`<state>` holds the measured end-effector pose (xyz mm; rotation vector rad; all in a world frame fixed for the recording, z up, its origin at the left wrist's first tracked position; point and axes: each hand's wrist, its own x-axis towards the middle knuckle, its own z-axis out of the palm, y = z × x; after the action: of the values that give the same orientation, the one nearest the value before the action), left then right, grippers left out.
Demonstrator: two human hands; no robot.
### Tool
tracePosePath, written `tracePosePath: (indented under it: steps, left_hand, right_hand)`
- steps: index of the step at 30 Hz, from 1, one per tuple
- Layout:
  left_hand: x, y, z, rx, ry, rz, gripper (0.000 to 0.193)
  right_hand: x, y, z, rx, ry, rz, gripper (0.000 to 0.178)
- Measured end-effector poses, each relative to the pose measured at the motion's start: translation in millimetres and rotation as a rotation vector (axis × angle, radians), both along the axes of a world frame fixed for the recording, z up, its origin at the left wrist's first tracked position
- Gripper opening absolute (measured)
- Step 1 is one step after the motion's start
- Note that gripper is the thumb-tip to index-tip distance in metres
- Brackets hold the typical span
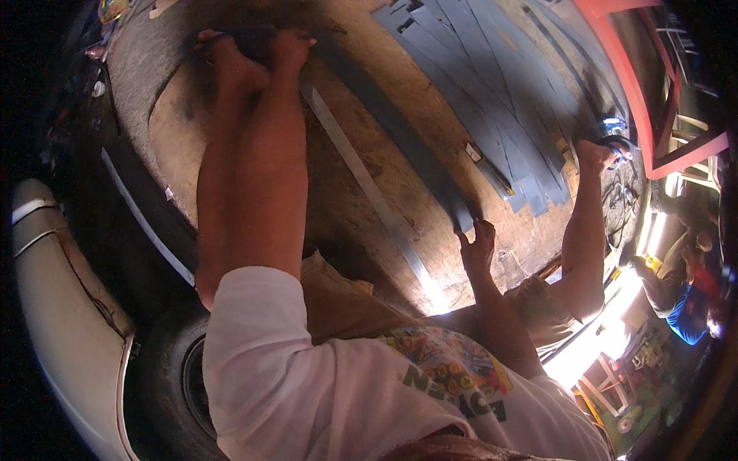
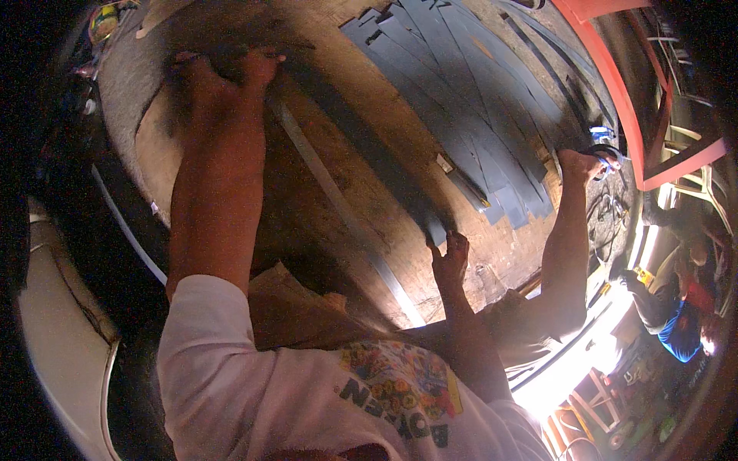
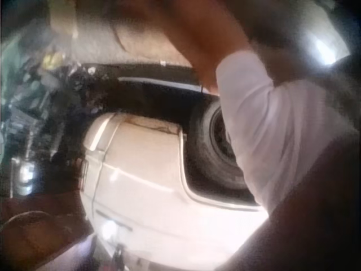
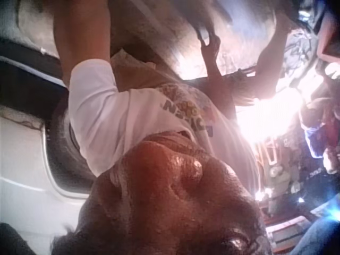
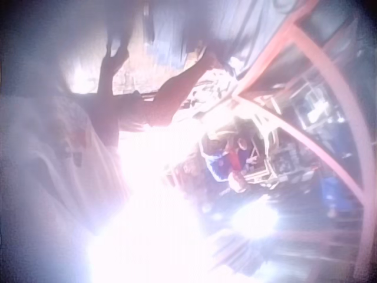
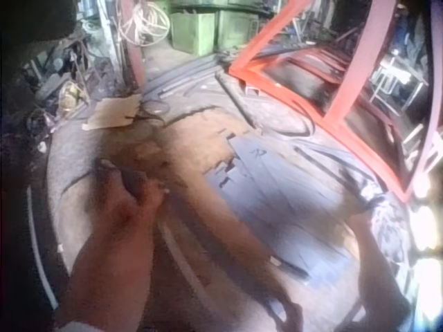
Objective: The person sits on the floor and uses a utility knife to cut a long strip of grey material. They repeatedly measure, align, and cut the material into smaller pieces, occasionally inspecting the cut edges.
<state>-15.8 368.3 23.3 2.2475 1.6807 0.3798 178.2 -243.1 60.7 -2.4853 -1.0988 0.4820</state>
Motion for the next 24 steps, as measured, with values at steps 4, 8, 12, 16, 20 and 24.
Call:
tracePosePath:
  steps: [4,8,12,16,20,24]
  left_hand:
    - [6.0,1.2,-8.3,-0.032,0.021,-0.004,0.039]
    - [8.6,7.5,-8.7,0.005,0.178,-0.039,0.039]
    - [9.5,4.2,-3.7,-0.042,0.114,-0.037,0.039]
    - [12.0,-0.8,2.9,-0.036,0.112,-0.076,0.039]
    - [2.0,3.2,0.9,-0.078,0.015,-0.023,0.039]
    - [-1.0,1.5,3.5,-0.066,0.046,-0.029,0.039]
  right_hand:
    - [0.8,-3.6,-1.0,0.007,-0.007,-0.001,0.057]
    - [3.3,-6.5,-7.0,0.013,-0.011,0.011,0.057]
    - [5.3,-6.5,-6.6,0.024,-0.016,-0.001,0.057]
    - [6.2,-8.2,-2.5,-0.008,0.039,-0.020,0.058]
    - [4.9,-4.2,-3.0,0.004,0.032,0.000,0.061]
    - [3.4,-4.6,-2.4,-0.007,0.037,-0.017,0.064]
